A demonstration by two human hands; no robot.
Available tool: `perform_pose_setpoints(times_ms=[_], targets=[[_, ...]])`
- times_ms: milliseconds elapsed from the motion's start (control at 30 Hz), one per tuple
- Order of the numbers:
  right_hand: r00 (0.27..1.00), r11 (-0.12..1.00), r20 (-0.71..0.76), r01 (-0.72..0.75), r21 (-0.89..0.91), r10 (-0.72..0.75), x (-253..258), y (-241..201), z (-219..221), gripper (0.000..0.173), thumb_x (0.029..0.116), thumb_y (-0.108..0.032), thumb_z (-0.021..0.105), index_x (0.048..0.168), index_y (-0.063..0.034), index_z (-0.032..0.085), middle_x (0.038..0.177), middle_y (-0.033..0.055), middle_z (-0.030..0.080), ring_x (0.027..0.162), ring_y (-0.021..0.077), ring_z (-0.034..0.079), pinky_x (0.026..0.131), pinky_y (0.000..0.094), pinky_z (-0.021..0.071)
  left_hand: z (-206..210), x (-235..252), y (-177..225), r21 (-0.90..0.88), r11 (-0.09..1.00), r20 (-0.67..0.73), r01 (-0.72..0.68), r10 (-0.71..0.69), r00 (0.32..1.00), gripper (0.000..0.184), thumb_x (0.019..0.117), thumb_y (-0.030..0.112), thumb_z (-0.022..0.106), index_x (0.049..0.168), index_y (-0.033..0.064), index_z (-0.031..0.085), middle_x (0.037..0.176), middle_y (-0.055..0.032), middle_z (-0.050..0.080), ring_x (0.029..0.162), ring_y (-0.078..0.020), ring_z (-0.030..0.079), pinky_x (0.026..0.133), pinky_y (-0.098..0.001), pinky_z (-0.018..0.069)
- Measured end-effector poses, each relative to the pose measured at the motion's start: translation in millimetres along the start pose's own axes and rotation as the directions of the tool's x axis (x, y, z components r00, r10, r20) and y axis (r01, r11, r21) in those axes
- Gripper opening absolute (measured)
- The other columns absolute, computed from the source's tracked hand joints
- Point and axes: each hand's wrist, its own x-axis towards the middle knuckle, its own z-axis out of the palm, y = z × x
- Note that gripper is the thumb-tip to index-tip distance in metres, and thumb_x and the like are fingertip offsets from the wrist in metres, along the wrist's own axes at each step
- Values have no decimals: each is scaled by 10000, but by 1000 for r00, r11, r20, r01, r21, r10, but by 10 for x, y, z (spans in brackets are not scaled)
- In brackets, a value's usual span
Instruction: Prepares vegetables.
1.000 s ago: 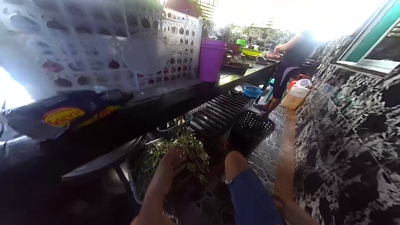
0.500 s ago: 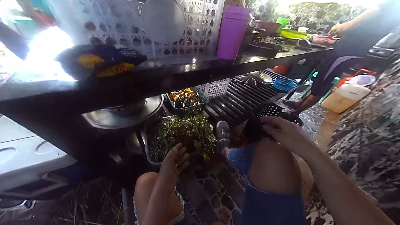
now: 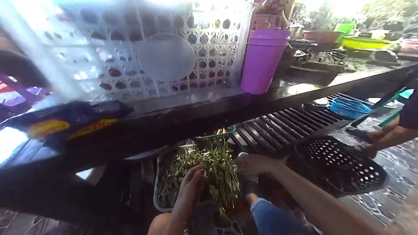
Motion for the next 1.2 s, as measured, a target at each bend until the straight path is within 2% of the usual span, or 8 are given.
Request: perform_pose_setpoints(times_ms=[200, 333, 400, 533, 767, 933, 1033, 1200], targets=[[957, 962, -145, -263, -65, 252, 895, -89, 39, 369, 1034, -307, 538, 1251, -46, 681, 1266, 241, 662, 1200, 444, 620, 950, 692, 474, 52, 605, 144, 218, 960, 48, -177, 171, 984, 354, 1044, 228, 565, 1365, 80, 591, 1145, -95, 717, 811, -190, 706, 671, -363, 593], [896, 891, -129, -439, -117, 425, 894, -351, 318, 288, 1015, -62, 510, 1243, 60, 637, 1308, 268, 631, 1221, 447, 609, 948, 631, 495, 10, 807, 104, 251, 950, 33, -186, 184, 982, 354, 1040, 262, 583, 1360, 115, 615, 1074, -75, 731, 655, -144, 633, 565, -299, 517], [887, 883, -107, -458, -100, 448, 899, -271, 405, 286, 1015, -44, 510, 1250, 64, 633, 1302, 276, 627, 1215, 454, 607, 948, 629, 493, 62, 813, 85, 229, 967, 26, -109, 106, 994, 313, 1048, 246, 576, 1320, 108, 646, 1034, -73, 714, 624, -119, 572, 545, -268, 459], [905, 916, -143, -392, 87, 401, 1064, 163, 575, 316, 1022, -265, 584, 1239, -53, 673, 1217, 239, 677, 1154, 443, 643, 906, 673, 499, 202, 678, 208, 261, 963, 101, -58, 33, 994, 288, 1065, 205, 536, 1309, 99, 647, 1051, -25, 701, 644, -52, 543, 563, -216, 442], [861, 945, -428, -161, 284, 275, 976, 61, 380, 317, 1011, -271, 563, 1145, -11, 686, 1084, 236, 694, 1039, 434, 667, 841, 681, 496, 282, 720, 191, 185, 983, 80, 4, -19, 997, 259, 1058, 226, 559, 1283, 124, 635, 1041, 11, 674, 656, -32, 553, 553, -183, 448], [859, 914, -509, 167, 371, 49, 833, -436, 435, 256, 1044, -174, 495, 1199, -64, 666, 980, 85, 698, 846, 178, 668, 783, 420, 548, 363, 628, 141, 125, 991, 98, -37, 25, 995, 251, 1080, 311, 513, 1200, 140, 652, 990, 24, 678, 767, -63, 632, 634, -214, 519], [888, 860, -460, 216, 462, 24, 857, -532, 618, 261, 1074, -157, 427, 1141, -78, 666, 887, 34, 641, 784, 120, 603, 734, 349, 500, 341, 612, 69, 11, 998, 68, -61, 60, 996, 209, 1069, 292, 544, 1149, 138, 661, 921, 24, 689, 739, -59, 642, 618, -205, 528], [883, 826, -457, 337, 452, -111, 902, -404, 745, 222, 1084, -198, 493, 1142, -77, 671, 919, -1, 678, 779, 38, 623, 738, 245, 524, 247, 626, -12, -20, 988, 59, -154, 155, 986, 234, 1073, 238, 540, 1150, 88, 702, 932, -4, 713, 787, -73, 668, 644, -212, 544]])
